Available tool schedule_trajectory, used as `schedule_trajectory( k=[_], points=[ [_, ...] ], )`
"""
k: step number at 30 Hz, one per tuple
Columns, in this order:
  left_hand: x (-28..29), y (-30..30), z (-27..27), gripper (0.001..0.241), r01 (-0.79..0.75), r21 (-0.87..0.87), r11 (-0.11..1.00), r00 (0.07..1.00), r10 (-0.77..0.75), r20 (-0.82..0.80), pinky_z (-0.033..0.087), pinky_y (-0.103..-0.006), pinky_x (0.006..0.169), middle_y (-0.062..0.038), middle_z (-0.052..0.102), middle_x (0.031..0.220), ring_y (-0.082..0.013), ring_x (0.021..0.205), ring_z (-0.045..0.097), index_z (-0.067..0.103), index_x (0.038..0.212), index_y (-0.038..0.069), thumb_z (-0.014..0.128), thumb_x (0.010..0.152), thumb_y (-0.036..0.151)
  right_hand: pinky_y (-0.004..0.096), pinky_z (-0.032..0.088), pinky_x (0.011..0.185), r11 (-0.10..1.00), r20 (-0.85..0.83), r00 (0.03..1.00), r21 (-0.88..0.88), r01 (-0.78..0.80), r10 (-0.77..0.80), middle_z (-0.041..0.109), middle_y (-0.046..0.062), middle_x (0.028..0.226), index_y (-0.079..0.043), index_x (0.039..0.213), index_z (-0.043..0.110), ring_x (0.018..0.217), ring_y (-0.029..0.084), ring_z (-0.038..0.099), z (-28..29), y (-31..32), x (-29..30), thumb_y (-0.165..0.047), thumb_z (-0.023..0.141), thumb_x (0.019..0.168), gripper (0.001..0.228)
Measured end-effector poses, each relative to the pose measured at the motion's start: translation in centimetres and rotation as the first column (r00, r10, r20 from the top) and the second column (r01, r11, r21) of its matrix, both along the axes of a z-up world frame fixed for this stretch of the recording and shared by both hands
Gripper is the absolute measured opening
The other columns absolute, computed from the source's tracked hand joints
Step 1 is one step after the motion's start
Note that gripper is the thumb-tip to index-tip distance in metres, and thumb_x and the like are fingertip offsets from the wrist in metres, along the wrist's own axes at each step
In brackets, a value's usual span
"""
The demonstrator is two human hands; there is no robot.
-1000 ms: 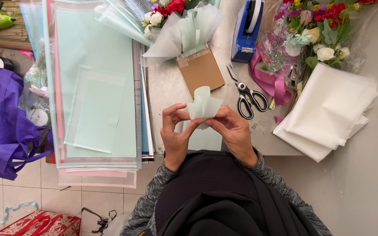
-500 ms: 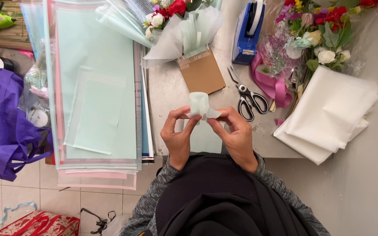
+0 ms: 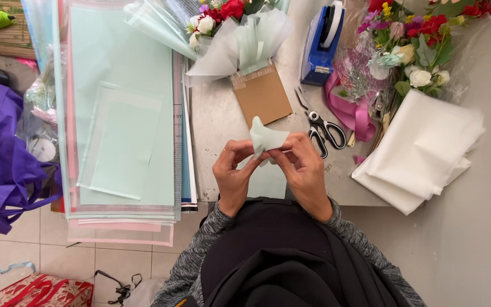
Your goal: The person folds light green tissue paper into pleated shapes and staples them around a small bouquet of artificial flowers. They repeat this process with several sheets, securing each with a stapler to build a layered wrap.
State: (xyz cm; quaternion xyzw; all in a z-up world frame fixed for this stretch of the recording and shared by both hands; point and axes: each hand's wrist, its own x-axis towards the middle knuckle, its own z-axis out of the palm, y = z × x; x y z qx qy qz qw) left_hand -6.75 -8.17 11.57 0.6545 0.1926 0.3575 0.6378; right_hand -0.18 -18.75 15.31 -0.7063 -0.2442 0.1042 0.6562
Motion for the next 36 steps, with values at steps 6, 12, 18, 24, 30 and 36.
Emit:
schedule_trajectory(
  k=[6, 12, 18, 24, 30, 36],
  points=[
    [-0.2, 0.3, -0.3, 0.022, 0.097, -0.139, 0.986, 0.994, -0.102, -0.029, 0.057, -0.0346, 0.074, -0.008, 0.070, 0.081, -0.0176, 0.081, 0.069, 0.065, 0.093, 0.000, 0.075, 0.074, 0.001, 0.027, 0.050, 0.061, 0.996, 0.019, 0.999, -0.082, 0.044, -0.043, 0.053, 0.008, 0.088, -0.003, 0.109, 0.059, 0.069, 0.014, 0.050, -0.5, -0.2, 0.4, -0.016, 0.070, 0.084, 0.031],
    [0.3, 1.0, 1.9, 0.033, 0.100, -0.143, 0.985, 0.981, -0.122, -0.148, 0.052, -0.0361, 0.081, -0.007, 0.068, 0.083, -0.0118, 0.074, 0.064, 0.063, 0.100, 0.006, 0.080, 0.073, 0.012, 0.027, 0.050, 0.084, 0.986, -0.261, 0.962, -0.117, -0.117, 0.083, 0.063, 0.008, 0.105, -0.006, 0.118, 0.059, 0.092, 0.013, 0.058, -0.8, -1.7, 1.4, -0.016, 0.078, 0.073, 0.050],
    [1.1, 2.0, 2.4, 0.039, 0.225, -0.128, 0.966, 0.943, -0.249, -0.220, 0.047, -0.0298, 0.082, -0.002, 0.067, 0.074, -0.0102, 0.070, 0.063, 0.061, 0.105, 0.012, 0.080, 0.073, 0.021, 0.031, 0.050, 0.084, 0.959, -0.381, 0.902, -0.106, -0.264, 0.206, 0.068, 0.008, 0.090, -0.004, 0.095, 0.070, 0.083, 0.013, 0.060, 0.1, -1.2, 2.6, -0.018, 0.072, 0.080, 0.021],
    [1.6, 2.1, 3.6, 0.060, 0.304, -0.219, 0.927, 0.899, -0.355, -0.257, 0.055, -0.0285, 0.077, -0.007, 0.065, 0.091, -0.0153, 0.082, 0.065, 0.055, 0.118, 0.011, 0.084, 0.067, 0.021, 0.023, 0.048, 0.075, 0.990, -0.513, 0.852, -0.026, -0.138, 0.105, 0.064, 0.000, 0.078, -0.006, 0.086, 0.069, 0.076, 0.004, 0.053, 1.0, -0.4, 3.9, -0.016, 0.073, 0.081, 0.012],
    [2.0, 2.0, 3.1, 0.039, 0.259, -0.281, 0.924, 0.913, -0.329, -0.241, 0.055, -0.0276, 0.078, -0.006, 0.064, 0.083, -0.0114, 0.077, 0.065, 0.060, 0.111, 0.012, 0.077, 0.077, 0.021, 0.025, 0.049, 0.081, 0.991, -0.488, 0.865, 0.012, -0.131, 0.120, 0.068, 0.005, 0.084, -0.002, 0.090, 0.069, 0.082, 0.006, 0.058, 0.6, -0.4, 4.5, -0.017, 0.072, 0.081, 0.018],
    [1.7, 1.9, 2.9, 0.030, 0.284, -0.268, 0.920, 0.910, -0.347, -0.227, 0.056, -0.0288, 0.078, -0.008, 0.067, 0.082, -0.0147, 0.077, 0.068, 0.063, 0.105, 0.009, 0.075, 0.079, 0.019, 0.018, 0.046, 0.071, 0.986, -0.431, 0.898, -0.086, -0.141, 0.091, 0.060, 0.000, 0.066, -0.004, 0.074, 0.067, 0.069, 0.003, 0.050, 1.8, -0.6, 4.4, -0.019, 0.075, 0.080, 0.018]
  ],
)
